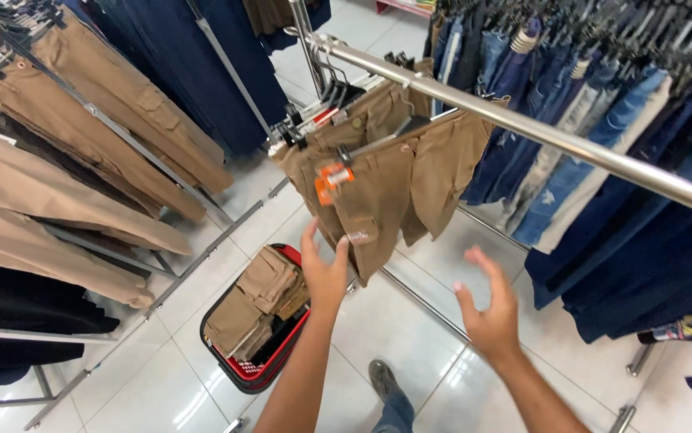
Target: Taking pants from a basket, unfolding them, and hanging them on a retail clothing rack.
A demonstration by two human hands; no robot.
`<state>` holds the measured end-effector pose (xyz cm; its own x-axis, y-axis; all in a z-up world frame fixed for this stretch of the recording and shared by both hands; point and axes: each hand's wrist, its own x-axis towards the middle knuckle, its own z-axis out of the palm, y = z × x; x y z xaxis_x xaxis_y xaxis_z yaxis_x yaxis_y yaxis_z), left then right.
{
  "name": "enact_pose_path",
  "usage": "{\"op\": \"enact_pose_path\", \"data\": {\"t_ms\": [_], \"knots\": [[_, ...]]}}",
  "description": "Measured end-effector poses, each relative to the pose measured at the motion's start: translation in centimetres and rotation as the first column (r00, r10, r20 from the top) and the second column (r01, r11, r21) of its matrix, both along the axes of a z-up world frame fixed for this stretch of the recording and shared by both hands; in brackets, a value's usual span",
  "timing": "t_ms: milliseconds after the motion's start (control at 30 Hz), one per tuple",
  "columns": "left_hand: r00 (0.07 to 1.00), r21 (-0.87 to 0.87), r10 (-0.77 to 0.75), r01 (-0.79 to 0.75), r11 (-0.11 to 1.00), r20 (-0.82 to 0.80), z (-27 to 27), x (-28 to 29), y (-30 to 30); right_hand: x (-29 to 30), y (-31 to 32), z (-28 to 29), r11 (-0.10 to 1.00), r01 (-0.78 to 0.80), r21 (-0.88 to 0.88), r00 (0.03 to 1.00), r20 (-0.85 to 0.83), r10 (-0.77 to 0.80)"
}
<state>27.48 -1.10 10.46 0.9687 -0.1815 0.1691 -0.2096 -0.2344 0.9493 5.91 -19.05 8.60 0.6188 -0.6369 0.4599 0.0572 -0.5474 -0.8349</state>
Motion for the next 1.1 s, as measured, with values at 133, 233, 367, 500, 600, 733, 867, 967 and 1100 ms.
{"op": "enact_pose_path", "data": {"t_ms": [133, 233, 367, 500, 600, 733, 867, 967, 1100], "knots": [[0.951, -0.118, -0.13, 0.168, 0.979, 0.282, -0.2, 8.0, -4.8, 7.5, -5.2, 9.6, 0.829, 0.164, -0.535, 0.949, 0.315, 0.015], [0.914, -0.126, -0.396, 0.384, 0.915, -0.086, 2.8, 9.5, -7.2, 12.0, -8.0, 14.0, 0.625, 0.345, -0.7, 0.939, 0.253, -0.235], [0.91, -0.123, -0.415, 0.413, 0.902, 0.012, -0.1, 11.0, -8.6, 16.7, -8.9, 14.7, 0.419, 0.434, -0.797, 0.864, 0.236, -0.445], [0.935, 0.146, -0.352, 0.343, 0.928, 0.04, 2.0, 11.7, -7.1, 18.0, -7.3, 15.3, 0.386, 0.438, -0.812, 0.822, 0.188, -0.537], [0.958, 0.194, -0.267, 0.245, 0.95, 0.099, 1.2, 14.5, -6.9, 18.3, -7.0, 14.8, 0.357, 0.466, -0.81, 0.801, 0.214, -0.559], [0.982, 0.093, -0.177, 0.17, 0.981, 0.072, 1.4, 18.1, -5.3, 19.0, -7.8, 13.3, 0.198, 0.502, -0.842, 0.691, 0.253, -0.677], [0.987, 0.115, -0.16, 0.157, 0.981, 0.009, 2.4, 20.2, -4.9, 19.4, -7.9, 13.1, 0.178, 0.518, -0.837, 0.702, 0.297, -0.648], [0.986, 0.154, -0.166, 0.16, 0.975, 0.023, 3.0, 21.0, -4.8, 19.5, -8.0, 12.8, 0.135, 0.472, -0.871, 0.682, 0.263, -0.683], [0.981, 0.202, -0.195, 0.188, 0.961, 0.016, 2.6, 20.6, -4.4, 19.3, -7.9, 13.0, 0.215, 0.51, -0.833, 0.704, 0.261, -0.66]]}}
